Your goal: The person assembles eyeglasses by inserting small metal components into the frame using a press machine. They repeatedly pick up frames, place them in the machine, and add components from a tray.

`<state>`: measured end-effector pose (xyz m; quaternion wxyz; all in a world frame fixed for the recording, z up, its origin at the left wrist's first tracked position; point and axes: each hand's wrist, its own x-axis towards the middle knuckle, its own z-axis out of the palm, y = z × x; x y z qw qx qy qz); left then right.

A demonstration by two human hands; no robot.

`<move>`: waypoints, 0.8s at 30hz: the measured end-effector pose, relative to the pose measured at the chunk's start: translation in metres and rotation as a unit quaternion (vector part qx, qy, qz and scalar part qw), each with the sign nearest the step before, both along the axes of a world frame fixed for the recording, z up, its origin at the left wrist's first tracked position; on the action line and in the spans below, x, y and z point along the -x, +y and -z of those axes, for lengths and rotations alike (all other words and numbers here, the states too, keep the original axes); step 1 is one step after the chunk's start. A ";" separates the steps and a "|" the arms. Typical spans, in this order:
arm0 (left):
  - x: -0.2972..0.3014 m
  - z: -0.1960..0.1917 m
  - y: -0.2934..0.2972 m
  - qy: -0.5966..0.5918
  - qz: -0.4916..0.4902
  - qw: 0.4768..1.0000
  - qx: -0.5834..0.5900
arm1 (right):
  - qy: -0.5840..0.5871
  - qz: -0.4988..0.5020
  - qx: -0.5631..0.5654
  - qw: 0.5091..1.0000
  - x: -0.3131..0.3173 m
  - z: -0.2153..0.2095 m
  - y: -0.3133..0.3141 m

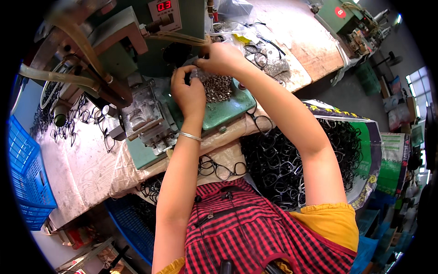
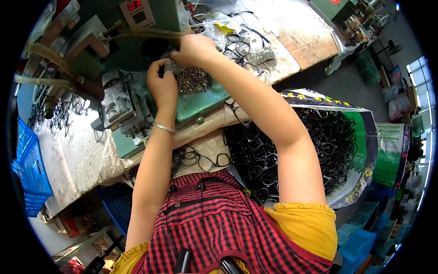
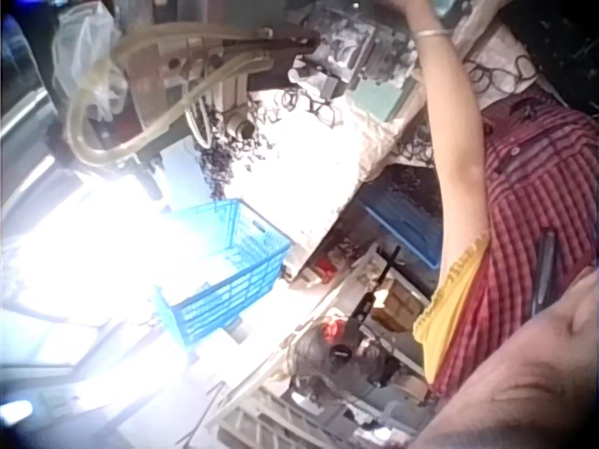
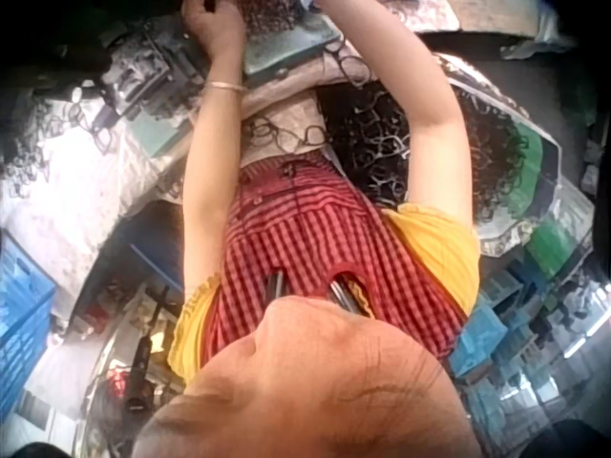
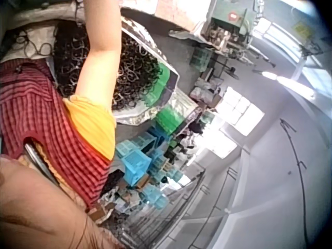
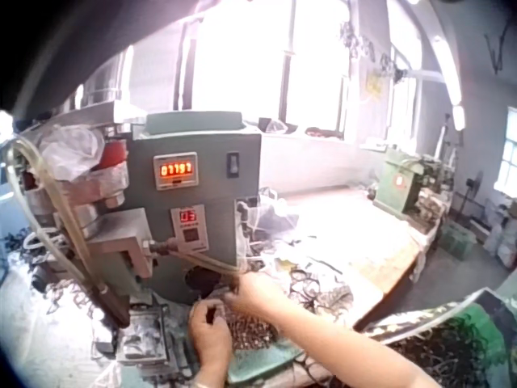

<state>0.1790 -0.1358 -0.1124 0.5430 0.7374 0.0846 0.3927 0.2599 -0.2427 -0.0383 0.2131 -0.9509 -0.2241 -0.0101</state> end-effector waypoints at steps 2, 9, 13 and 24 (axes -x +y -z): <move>0.002 0.000 0.004 0.010 0.054 0.994 0.094 | -0.032 -0.042 0.035 0.998 0.000 0.004 -0.001; -0.001 -0.008 -0.002 -0.037 -0.002 0.983 0.179 | -0.263 -0.102 -0.218 0.934 0.022 0.034 -0.018; -0.008 0.006 -0.004 -0.046 0.004 0.977 0.208 | -0.289 -0.124 -0.263 0.912 0.034 0.031 -0.017; 0.001 -0.006 -0.005 -0.031 0.112 0.948 0.297 | -0.233 -0.062 -0.419 0.875 0.042 0.040 -0.005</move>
